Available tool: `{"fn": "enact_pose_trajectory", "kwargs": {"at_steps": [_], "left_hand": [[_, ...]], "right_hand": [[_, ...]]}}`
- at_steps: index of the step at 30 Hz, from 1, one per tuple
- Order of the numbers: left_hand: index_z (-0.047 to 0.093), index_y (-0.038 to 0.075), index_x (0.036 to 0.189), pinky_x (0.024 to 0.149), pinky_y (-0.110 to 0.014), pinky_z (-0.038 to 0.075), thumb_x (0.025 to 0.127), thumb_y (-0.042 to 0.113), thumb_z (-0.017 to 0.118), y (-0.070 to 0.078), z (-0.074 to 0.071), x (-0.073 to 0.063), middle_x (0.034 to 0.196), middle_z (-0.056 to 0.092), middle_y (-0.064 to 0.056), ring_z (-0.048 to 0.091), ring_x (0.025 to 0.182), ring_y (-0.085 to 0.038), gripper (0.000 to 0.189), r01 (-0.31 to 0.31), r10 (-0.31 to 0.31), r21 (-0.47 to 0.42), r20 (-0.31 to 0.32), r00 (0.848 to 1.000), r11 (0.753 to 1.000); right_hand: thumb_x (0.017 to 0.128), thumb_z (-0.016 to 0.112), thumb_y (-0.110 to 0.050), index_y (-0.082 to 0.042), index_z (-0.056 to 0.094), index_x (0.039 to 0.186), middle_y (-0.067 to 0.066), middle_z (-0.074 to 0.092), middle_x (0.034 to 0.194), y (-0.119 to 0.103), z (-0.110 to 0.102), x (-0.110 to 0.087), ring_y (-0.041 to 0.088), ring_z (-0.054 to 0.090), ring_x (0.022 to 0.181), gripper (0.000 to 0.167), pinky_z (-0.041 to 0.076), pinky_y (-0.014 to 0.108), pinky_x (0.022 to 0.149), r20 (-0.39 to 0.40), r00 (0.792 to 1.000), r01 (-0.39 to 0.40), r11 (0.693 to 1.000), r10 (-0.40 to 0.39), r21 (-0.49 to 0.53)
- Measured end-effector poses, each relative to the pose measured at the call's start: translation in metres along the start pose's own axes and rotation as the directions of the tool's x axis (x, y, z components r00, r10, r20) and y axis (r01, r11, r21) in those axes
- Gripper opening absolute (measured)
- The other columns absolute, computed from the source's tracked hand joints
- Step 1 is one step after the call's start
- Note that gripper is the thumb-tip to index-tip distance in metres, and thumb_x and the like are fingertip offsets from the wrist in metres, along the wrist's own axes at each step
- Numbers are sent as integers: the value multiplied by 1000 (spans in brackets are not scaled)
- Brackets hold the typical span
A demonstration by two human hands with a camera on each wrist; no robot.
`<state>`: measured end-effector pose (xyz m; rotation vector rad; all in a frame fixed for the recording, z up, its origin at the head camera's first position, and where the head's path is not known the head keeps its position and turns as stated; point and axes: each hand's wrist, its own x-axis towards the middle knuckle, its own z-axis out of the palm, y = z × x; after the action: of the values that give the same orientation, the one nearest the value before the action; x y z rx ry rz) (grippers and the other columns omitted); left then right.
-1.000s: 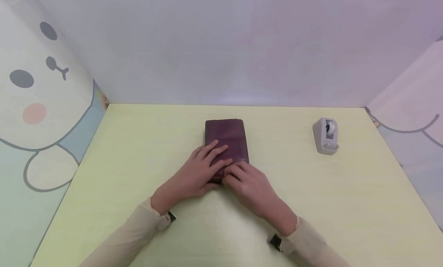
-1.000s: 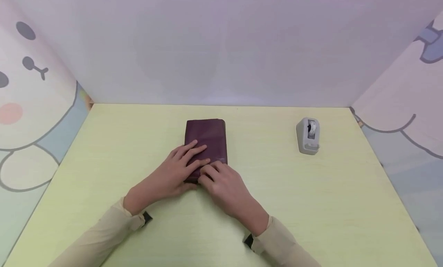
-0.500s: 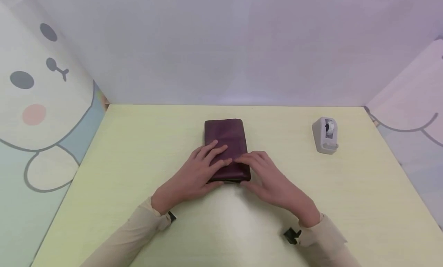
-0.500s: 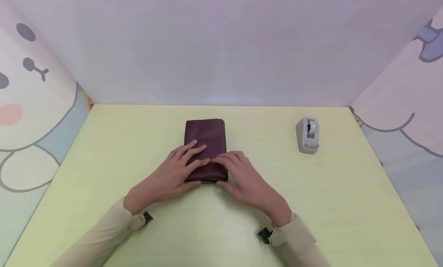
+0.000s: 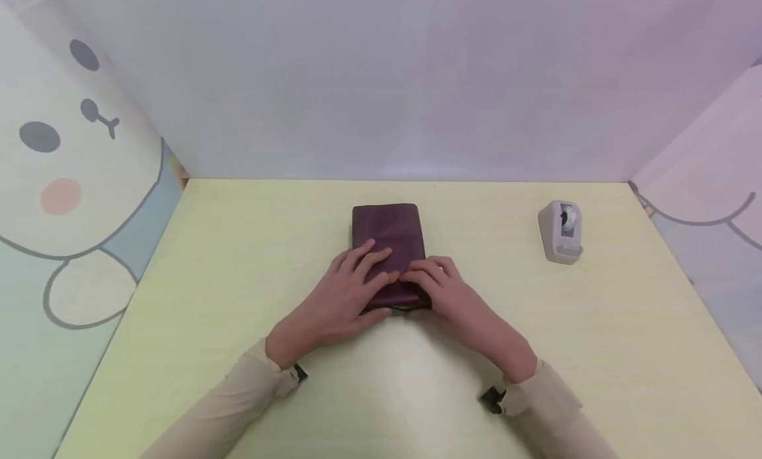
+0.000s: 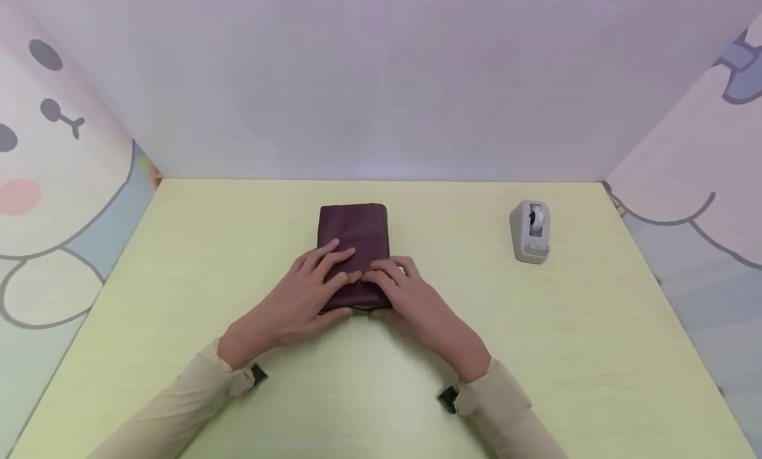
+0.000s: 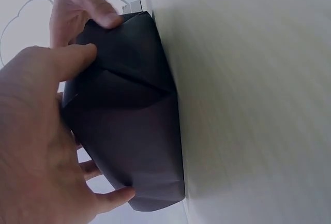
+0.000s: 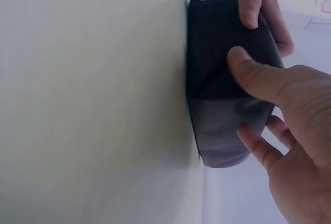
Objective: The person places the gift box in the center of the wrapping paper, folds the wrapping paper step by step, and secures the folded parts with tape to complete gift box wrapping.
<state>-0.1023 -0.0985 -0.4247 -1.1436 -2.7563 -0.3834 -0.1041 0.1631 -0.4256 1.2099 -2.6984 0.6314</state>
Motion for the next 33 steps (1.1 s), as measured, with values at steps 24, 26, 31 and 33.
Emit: {"fn": "enact_pose_trajectory", "kwargs": {"at_steps": [24,26,31,33], "left_hand": [[54,22,147,124,-60,27,98,58,62,1,0,-1,168,34,-13,20,160,-41,62,9,-9,-12,59,998,1000],[54,21,147,124,-60,27,97,60,64,1,1,-1,168,34,-13,21,160,-42,64,8,-7,-6,56,998,1000],[56,20,145,123,-61,29,100,53,63,1,1,0,166,36,-14,23,159,-43,56,-13,13,6,36,999,1000],[56,20,143,123,-61,29,101,49,62,1,1,0,166,36,-15,23,159,-43,52,-22,22,10,29,999,1000]], "right_hand": [[87,83,-8,-20,63,138,-3,58,143,12,-14,-4,21,46,134,56,45,43,110,45,999,6,981,-15,193],[86,84,-7,-20,63,138,-4,57,142,12,-13,-3,21,45,134,57,45,42,111,44,999,1,982,-9,188],[84,87,-11,-18,61,135,-2,55,141,10,-8,-2,21,44,134,58,49,41,110,44,999,-2,991,-4,133],[83,88,-13,-17,60,134,-1,55,141,8,-6,-1,22,44,133,58,51,40,108,42,999,-5,994,1,110]]}}
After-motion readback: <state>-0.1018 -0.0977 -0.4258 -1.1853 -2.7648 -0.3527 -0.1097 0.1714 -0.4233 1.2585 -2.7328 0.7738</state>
